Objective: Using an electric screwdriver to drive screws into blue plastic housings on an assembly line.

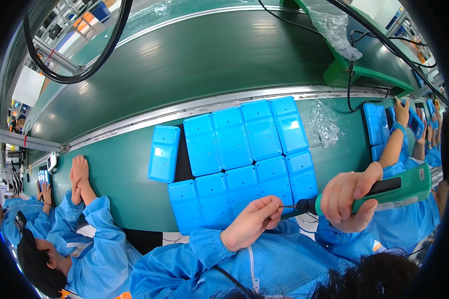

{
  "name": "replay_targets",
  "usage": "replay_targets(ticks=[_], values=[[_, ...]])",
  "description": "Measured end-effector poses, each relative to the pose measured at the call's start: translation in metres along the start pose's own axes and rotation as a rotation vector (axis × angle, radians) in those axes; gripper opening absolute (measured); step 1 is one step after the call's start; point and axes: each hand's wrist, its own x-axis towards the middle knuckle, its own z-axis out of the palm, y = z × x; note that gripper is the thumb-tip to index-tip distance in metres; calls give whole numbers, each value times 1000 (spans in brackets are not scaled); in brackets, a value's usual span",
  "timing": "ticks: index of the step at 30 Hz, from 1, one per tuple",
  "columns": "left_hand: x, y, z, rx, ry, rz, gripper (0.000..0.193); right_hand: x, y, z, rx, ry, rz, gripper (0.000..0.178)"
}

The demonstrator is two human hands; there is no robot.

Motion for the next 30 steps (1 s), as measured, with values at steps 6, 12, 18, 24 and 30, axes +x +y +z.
replay_targets(ticks=[6,12,18,24,30], values=[[-2,3,0,40,47,4,27,2,4,0,-16,11,17,31],[2,5,-3,41,50,-32,29,5,7,-3,-30,-27,49,31],[-7,16,7,-71,75,-28,29,21,9,-10,-64,-1,19,30],[-41,35,4,129,-11,-24,28,41,29,-36,-259,109,-125,24],[-48,61,9,176,157,9,23,43,47,-43,-287,87,-148,21]])
